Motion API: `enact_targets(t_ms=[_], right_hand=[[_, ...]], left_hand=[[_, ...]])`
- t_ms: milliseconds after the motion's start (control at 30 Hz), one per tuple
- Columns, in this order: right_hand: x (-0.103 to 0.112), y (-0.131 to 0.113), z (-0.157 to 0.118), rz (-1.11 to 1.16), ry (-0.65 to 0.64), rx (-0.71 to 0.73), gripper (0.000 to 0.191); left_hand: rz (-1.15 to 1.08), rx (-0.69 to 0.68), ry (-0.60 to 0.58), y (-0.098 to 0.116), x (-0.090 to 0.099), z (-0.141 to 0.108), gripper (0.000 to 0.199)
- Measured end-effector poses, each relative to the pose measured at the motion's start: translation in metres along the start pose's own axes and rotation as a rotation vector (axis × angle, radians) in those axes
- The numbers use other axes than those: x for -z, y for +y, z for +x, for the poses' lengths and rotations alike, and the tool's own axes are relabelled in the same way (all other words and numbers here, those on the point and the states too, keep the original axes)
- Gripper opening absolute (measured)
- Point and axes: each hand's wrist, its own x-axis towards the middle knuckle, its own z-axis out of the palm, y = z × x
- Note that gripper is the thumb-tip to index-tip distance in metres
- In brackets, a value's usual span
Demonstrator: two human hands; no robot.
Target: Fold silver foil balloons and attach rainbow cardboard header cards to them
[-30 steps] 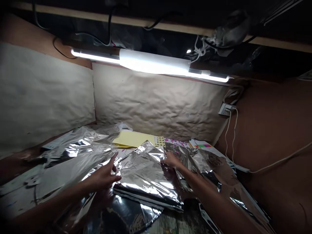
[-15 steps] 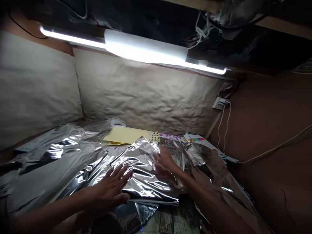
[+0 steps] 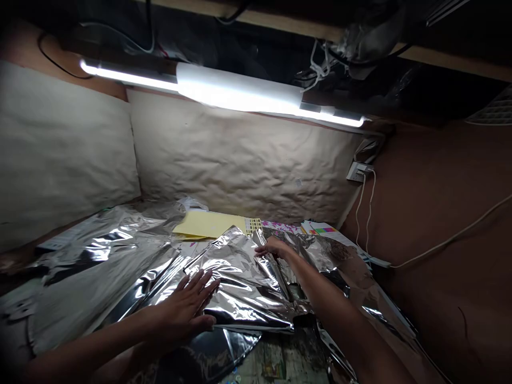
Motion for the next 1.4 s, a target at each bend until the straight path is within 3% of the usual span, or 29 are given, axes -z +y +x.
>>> enact_targets(t_ms=[100, 167, 300, 367, 433, 500, 567, 633, 800, 900, 967, 1067, 1167, 1267, 1400], right_hand=[[0.000, -0.009, -0.006, -0.097, -0.001, 0.133, 0.031], [0.008, -0.022, -0.012, -0.125, 0.015, 0.254, 0.028], [0.042, -0.059, -0.037, -0.152, 0.094, 0.537, 0.024], [0.060, -0.076, -0.061, -0.248, 0.218, 0.751, 0.029], [0.071, -0.086, -0.090, -0.383, 0.374, 0.934, 0.032], [0.070, -0.085, -0.119, -0.441, 0.402, 1.088, 0.027], [0.055, -0.070, -0.141, -0.422, 0.337, 1.252, 0.019], [0.031, -0.043, -0.155, -0.402, 0.266, 1.359, 0.012], [-0.031, 0.045, -0.158, -0.518, 0.140, 1.348, 0.016], [-0.049, 0.076, -0.156, -0.593, 0.048, 1.300, 0.021], [-0.051, 0.082, -0.156, -0.629, 0.012, 1.244, 0.022], [-0.047, 0.079, -0.156, -0.595, -0.068, 1.113, 0.024], [-0.045, 0.072, -0.154, -0.419, -0.112, 0.790, 0.027], [-0.046, 0.068, -0.149, -0.210, -0.111, 0.477, 0.020], [-0.051, 0.070, -0.146, -0.090, -0.102, 0.413, 0.050]], left_hand=[[-0.047, 0.006, 0.004, -0.007, 0.004, 0.003, 0.094], [-0.069, 0.043, 0.152, -0.015, 0.021, 0.012, 0.104], [-0.104, 0.048, 0.821, -0.025, 0.096, 0.029, 0.127], [-0.194, -0.047, 1.042, -0.023, 0.140, 0.029, 0.137], [-0.287, -0.234, 1.157, -0.014, 0.172, 0.018, 0.137], [-0.334, -0.384, 1.130, -0.002, 0.184, -0.001, 0.108], [-0.303, -0.483, 1.009, 0.011, 0.172, -0.024, 0.050], [-0.215, -0.547, 0.860, 0.019, 0.141, -0.044, 0.018], [0.022, -0.426, 0.562, 0.018, 0.037, -0.066, 0.025], [-0.025, -0.382, 0.397, 0.017, -0.002, -0.069, 0.026], [-0.109, -0.340, 0.348, 0.017, -0.010, -0.071, 0.025], [-0.273, -0.150, 0.274, 0.016, 0.000, -0.066, 0.026], [-0.455, 0.097, 0.269, 0.010, 0.017, -0.049, 0.036], [-0.609, 0.204, 0.306, 0.003, 0.027, -0.032, 0.041], [-0.699, 0.256, 0.282, -0.001, 0.030, -0.030, 0.037]])
